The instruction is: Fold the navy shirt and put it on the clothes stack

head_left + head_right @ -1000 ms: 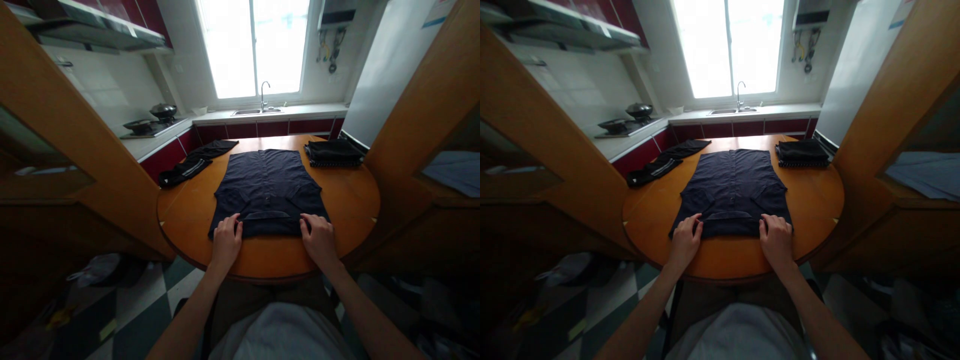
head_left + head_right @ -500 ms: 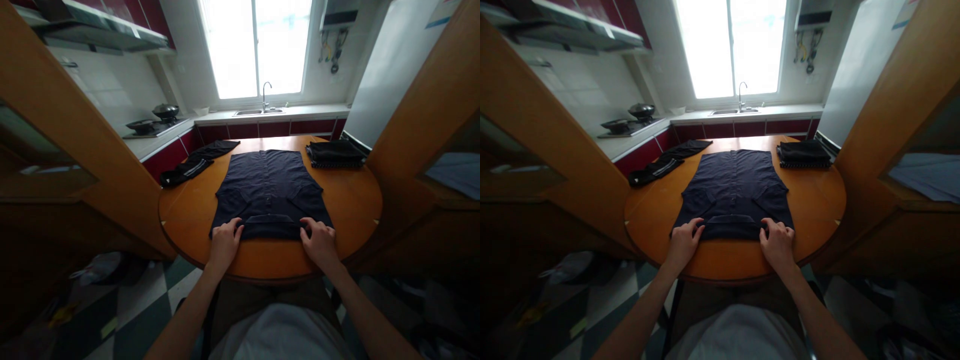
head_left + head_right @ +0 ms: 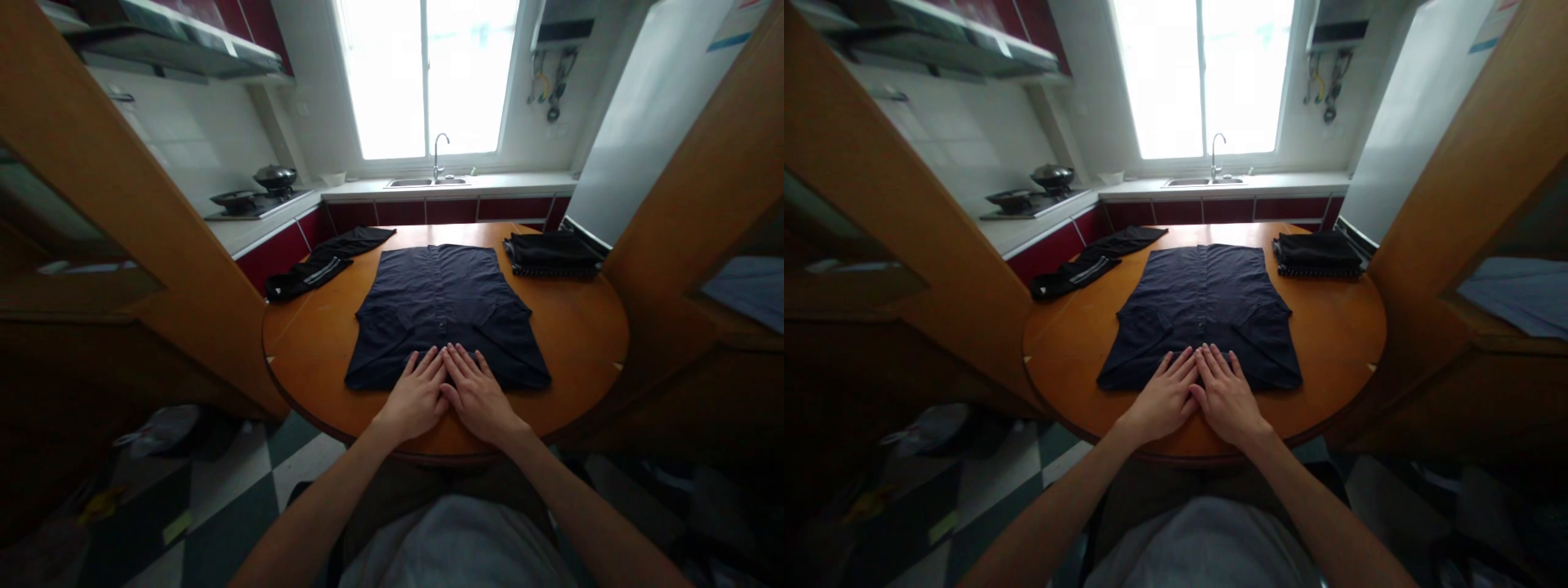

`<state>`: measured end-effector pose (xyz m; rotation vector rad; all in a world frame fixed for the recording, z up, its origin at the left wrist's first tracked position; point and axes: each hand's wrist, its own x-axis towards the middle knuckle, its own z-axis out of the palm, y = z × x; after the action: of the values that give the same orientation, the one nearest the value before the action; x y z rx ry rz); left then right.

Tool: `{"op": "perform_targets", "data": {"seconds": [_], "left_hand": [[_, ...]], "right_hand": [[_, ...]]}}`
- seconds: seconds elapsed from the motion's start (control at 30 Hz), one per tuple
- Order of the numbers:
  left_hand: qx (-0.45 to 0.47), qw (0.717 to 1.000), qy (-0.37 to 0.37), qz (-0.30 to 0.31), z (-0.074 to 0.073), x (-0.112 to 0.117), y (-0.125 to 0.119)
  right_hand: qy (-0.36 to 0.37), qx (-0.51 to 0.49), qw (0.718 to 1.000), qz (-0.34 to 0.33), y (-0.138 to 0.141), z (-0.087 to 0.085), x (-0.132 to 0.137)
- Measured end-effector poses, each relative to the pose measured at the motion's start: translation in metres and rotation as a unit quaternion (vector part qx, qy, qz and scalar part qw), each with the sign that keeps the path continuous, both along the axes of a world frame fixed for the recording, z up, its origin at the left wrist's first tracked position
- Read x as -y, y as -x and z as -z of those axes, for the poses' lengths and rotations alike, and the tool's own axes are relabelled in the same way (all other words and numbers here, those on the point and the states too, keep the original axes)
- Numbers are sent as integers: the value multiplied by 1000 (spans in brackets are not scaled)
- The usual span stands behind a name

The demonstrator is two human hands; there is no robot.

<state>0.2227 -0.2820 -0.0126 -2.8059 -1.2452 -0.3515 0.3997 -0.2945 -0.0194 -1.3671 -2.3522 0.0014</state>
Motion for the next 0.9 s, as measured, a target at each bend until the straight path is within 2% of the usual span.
{"op": "perform_targets", "data": {"seconds": [0.13,0.23,0.43,0.6,0.9], "left_hand": [[-2,1000,-6,-9,1,3,6],[1,999,-8,-40,0,6,15],[-12,995,1,-97,3,8,53],[-22,995,13,-98,3,12,81],[-1,996,39,-78,4,12,100]], "right_hand": [[23,29,999,9,-11,9,1],[26,43,999,21,-20,11,3],[26,50,998,39,-35,12,8],[30,45,998,31,-54,15,10],[40,38,998,18,-87,14,18]]}}
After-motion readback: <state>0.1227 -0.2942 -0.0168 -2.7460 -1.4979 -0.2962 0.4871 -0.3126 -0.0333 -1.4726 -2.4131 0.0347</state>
